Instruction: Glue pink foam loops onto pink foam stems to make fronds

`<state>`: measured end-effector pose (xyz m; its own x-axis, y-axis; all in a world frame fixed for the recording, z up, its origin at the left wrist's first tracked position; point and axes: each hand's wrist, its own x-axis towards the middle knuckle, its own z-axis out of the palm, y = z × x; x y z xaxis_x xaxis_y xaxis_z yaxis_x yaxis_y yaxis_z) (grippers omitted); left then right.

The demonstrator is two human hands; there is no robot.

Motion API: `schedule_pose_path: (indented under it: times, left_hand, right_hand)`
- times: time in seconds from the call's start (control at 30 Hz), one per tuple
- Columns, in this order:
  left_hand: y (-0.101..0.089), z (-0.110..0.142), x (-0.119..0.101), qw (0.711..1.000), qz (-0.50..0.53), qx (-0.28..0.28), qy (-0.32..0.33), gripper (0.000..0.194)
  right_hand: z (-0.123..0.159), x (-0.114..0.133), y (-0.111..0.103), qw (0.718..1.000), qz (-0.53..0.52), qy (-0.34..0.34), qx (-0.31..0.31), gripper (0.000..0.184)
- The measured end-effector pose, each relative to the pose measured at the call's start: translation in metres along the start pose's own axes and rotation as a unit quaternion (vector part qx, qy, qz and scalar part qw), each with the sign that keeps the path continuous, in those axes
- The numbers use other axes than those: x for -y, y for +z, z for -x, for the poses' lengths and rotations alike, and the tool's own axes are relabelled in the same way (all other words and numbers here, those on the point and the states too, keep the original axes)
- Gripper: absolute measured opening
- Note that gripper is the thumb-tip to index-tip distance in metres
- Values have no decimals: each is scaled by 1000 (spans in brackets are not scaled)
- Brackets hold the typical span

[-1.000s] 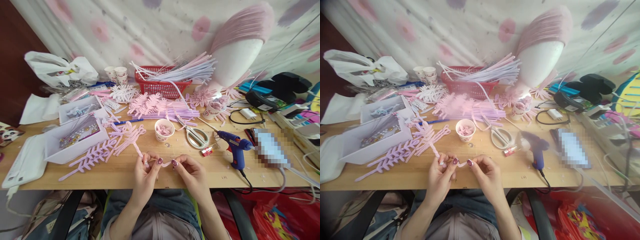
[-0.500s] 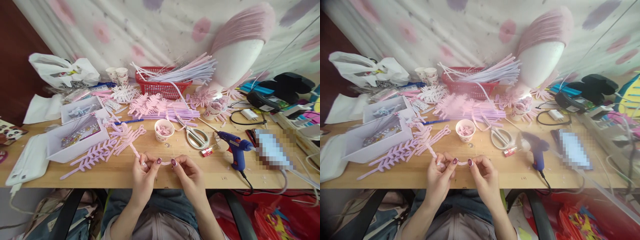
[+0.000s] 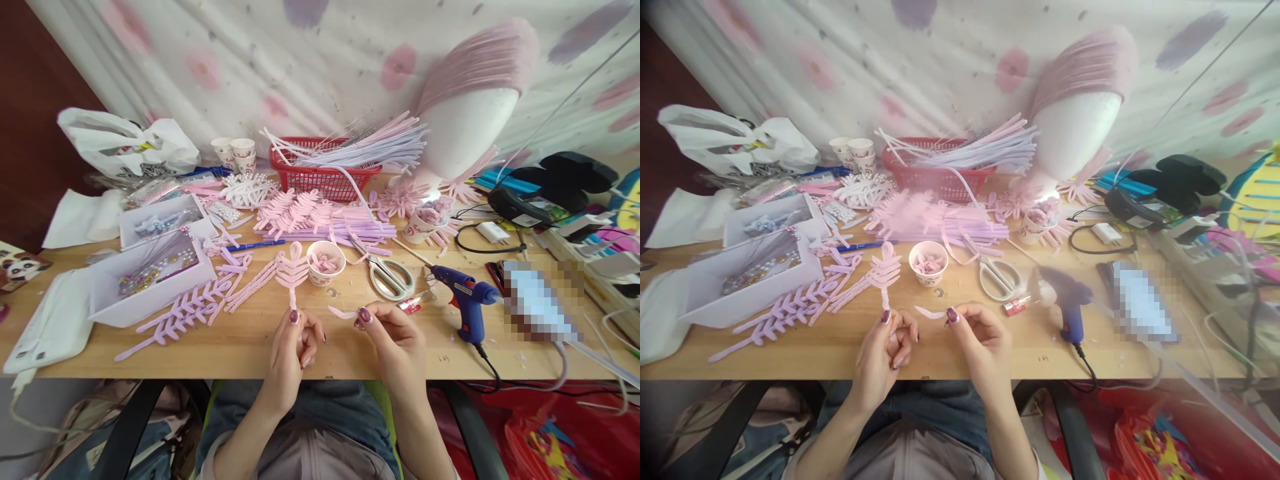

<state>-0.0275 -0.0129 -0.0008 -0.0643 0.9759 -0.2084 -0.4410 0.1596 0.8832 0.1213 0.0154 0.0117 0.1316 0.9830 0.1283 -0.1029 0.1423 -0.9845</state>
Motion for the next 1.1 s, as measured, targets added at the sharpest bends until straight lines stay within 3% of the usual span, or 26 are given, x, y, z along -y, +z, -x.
schedule_pose_path:
  times: [0.17,0.33,1.1]
  left_hand:
    - [0,1,2,999,-34,14,-2,53]
    - [1,2,0,999,-48,24,0,49]
    - [3,6,-4,998,-61,20,1,47]
  right_hand:
    - [-9,7,27,998,-37,13,43,18]
    - [-14,7,45,998,-10,20,61,20]
    - [-17,2,46,993,96,-25,60,20]
